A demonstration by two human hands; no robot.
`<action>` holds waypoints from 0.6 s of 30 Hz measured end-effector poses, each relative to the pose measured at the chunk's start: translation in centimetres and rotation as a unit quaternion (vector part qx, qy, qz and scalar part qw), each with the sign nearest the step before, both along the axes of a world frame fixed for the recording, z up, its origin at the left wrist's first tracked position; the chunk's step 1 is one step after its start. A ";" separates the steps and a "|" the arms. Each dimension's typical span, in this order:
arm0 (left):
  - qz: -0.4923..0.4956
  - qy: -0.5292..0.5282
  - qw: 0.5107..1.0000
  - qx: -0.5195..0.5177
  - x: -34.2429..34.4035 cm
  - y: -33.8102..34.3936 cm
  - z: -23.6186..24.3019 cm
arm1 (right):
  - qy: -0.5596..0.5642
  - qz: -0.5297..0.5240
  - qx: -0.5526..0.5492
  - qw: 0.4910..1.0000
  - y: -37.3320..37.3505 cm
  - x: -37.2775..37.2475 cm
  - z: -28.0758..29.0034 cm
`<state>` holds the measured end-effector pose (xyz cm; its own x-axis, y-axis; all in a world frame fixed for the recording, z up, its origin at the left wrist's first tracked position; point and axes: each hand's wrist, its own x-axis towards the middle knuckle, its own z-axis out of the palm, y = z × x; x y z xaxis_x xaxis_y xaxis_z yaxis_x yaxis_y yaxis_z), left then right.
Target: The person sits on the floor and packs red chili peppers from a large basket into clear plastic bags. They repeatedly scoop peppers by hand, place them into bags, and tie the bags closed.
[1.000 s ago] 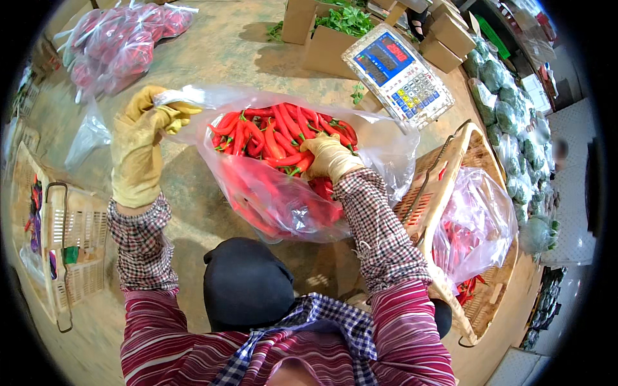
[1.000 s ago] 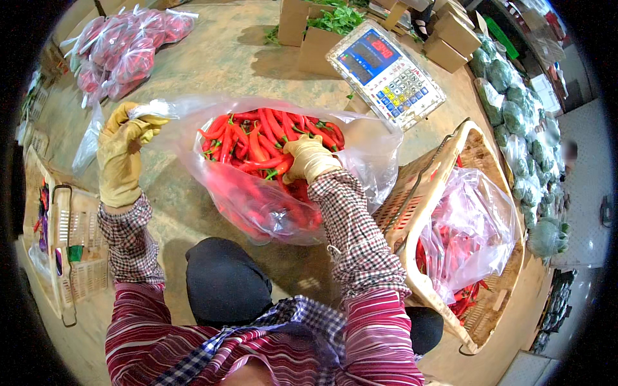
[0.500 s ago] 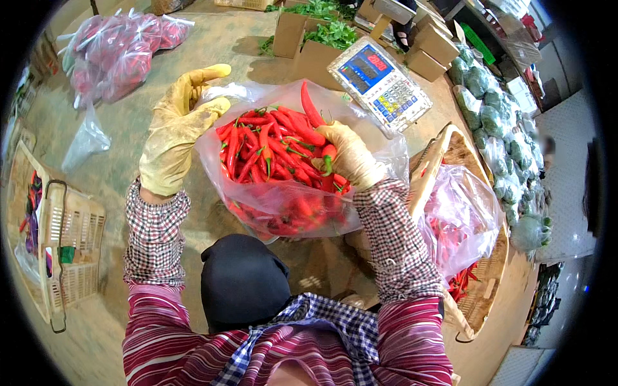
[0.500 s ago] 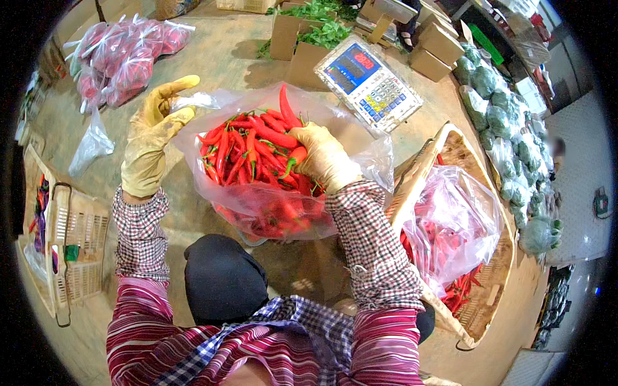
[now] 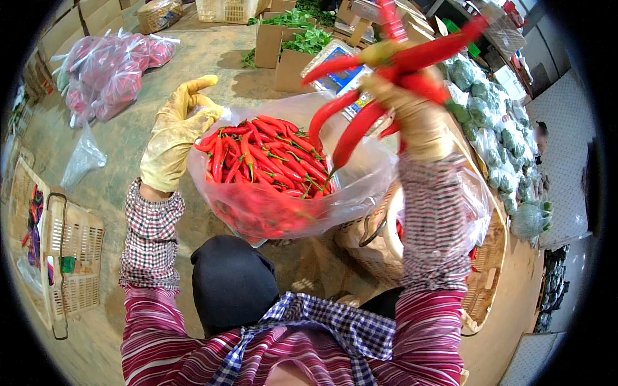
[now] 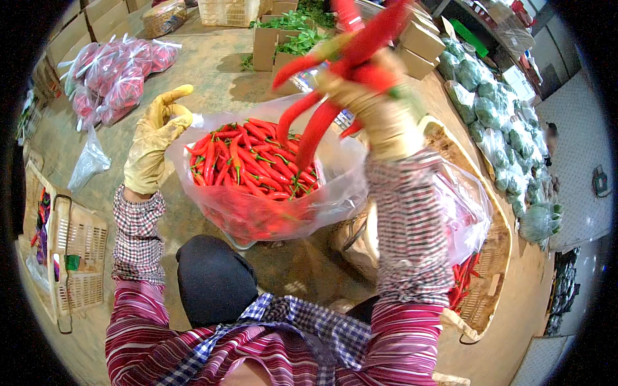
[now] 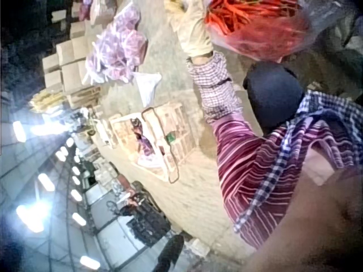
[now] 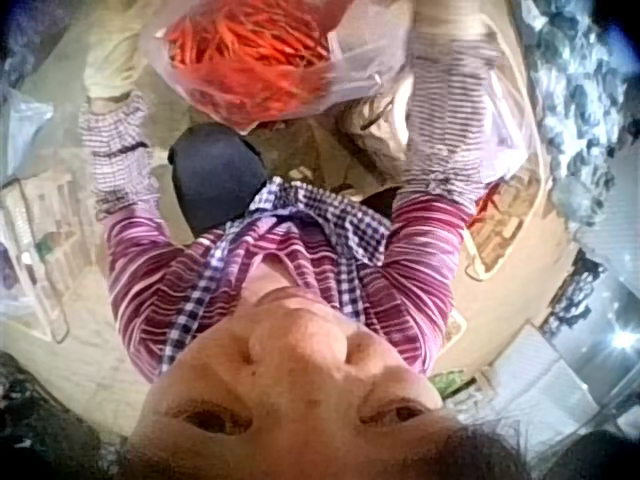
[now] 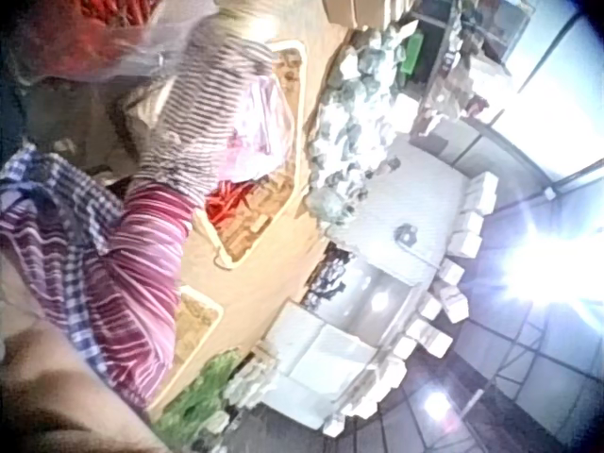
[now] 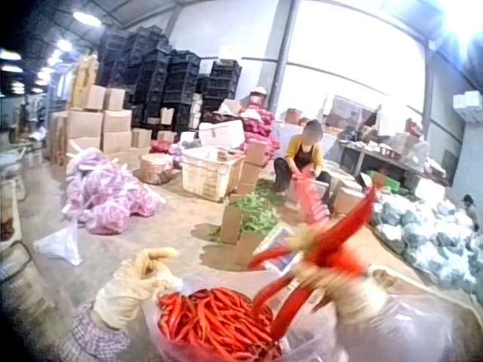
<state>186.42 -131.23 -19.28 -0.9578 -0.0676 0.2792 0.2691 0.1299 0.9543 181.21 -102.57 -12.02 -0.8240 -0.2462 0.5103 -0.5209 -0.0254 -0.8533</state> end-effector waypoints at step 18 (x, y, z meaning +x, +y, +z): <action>-0.461 0.270 0.607 -0.588 0.4 35.2 -4.9 | -0.118 -0.223 -0.136 0.958 23.9 14.5 3.8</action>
